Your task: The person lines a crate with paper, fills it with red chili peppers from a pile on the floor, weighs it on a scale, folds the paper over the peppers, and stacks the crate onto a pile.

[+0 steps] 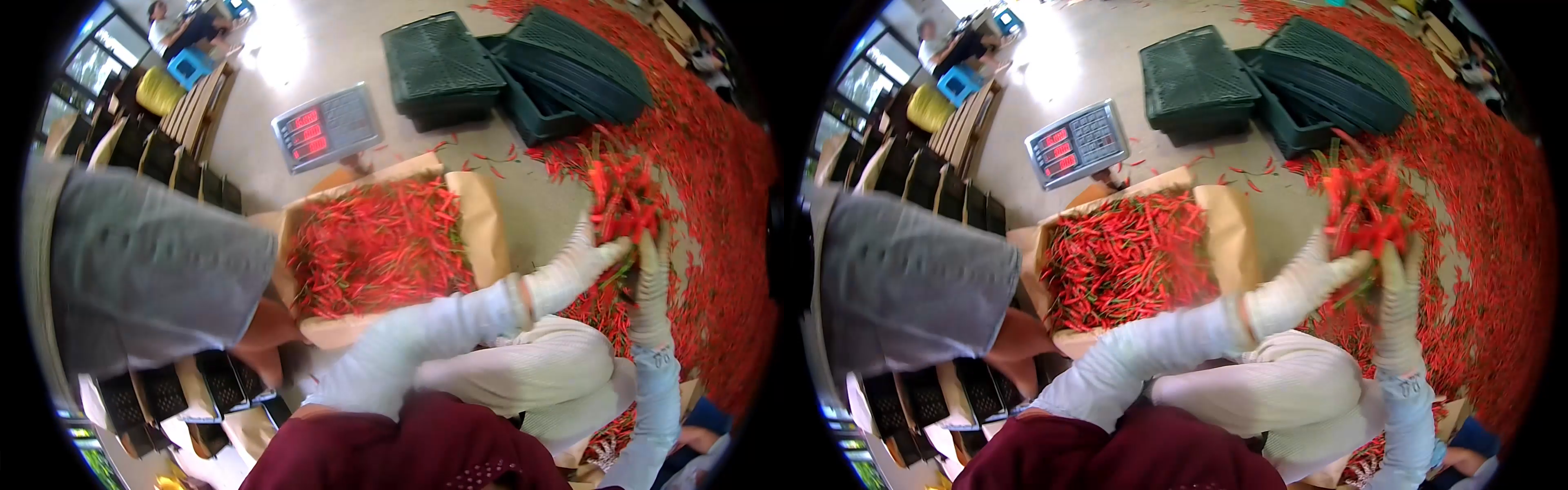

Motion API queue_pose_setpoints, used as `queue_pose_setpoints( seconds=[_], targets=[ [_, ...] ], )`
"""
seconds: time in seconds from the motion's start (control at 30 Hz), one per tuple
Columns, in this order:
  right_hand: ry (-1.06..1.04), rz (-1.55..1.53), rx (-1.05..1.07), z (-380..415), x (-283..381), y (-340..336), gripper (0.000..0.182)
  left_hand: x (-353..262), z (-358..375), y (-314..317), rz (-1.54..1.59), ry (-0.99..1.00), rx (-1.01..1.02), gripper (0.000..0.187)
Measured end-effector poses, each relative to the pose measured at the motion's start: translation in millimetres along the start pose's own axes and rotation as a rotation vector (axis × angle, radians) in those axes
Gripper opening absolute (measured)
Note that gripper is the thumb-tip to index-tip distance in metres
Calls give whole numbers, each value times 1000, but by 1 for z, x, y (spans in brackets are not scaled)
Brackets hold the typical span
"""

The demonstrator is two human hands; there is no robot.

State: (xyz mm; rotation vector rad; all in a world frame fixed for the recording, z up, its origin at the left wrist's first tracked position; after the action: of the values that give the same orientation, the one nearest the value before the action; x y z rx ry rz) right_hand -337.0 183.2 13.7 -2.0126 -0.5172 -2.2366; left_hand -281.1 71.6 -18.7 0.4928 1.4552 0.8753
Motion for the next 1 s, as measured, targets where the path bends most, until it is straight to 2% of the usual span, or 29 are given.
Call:
queue_pose_setpoints(
  seconds=[0.03,0.07,0.1,0.17,0.2,0.23,0.27,0.3,0.33,0.4,0.47,0.5,0.53,0.6,0.67,0.73,0.83,0.9,1.0],
  targets=[
    [23,52,58,8,4,43,49,-21,11,-22,-4,-8,-49,70],
    [44,172,72,7,-10,63,51,-37,28,-41,58,18,-114,68],
    [64,190,201,22,-7,101,56,-61,51,-59,8,177,-145,70],
    [180,128,291,16,-60,134,65,-82,78,-100,-15,28,-262,72],
    [232,12,387,25,-67,164,65,-95,92,-118,-26,41,-297,68],
    [178,106,383,22,-96,179,60,-108,105,-136,-36,54,-333,63],
    [253,50,417,33,-98,206,52,-113,120,-161,16,-33,-383,59],
    [364,62,454,40,-103,225,47,-115,129,-186,19,27,-420,63],
    [487,48,492,49,-105,241,50,-124,141,-198,11,72,-561,68],
    [193,186,521,47,-160,265,51,-133,159,-245,33,94,-571,55],
    [465,246,511,54,-170,279,53,-146,175,-269,-14,206,-734,58],
    [197,378,537,40,-200,277,48,-141,185,-309,-105,244,-837,62],
    [151,351,481,35,-208,273,44,-148,193,-315,-160,203,-904,63],
    [351,269,478,29,-217,265,40,-138,212,-376,-428,252,-871,74],
    [407,341,484,27,-211,258,39,-151,223,-374,-445,233,-877,75],
    [346,374,512,26,-209,248,39,-150,231,-388,-452,254,-905,72],
    [364,390,498,26,-213,242,40,-155,232,-398,-557,272,-958,62],
    [429,376,480,29,-208,244,39,-165,232,-386,-554,274,-960,60],
    [401,350,510,31,-207,245,38,-166,234,-380,-498,324,-969,54]
  ],
)
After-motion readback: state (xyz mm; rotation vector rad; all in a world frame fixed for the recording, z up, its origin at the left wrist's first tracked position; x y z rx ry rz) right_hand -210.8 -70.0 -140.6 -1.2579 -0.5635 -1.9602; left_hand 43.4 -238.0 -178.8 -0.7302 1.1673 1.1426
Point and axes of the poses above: each hand's wrist, its own z-axis away from the middle knuckle, its own y-axis out of the palm, x = y × z, the point moved 3 cm from there along -z, towards the middle knuckle, and after that the axes turned 6 degrees about -x, right-handed, at the moved point
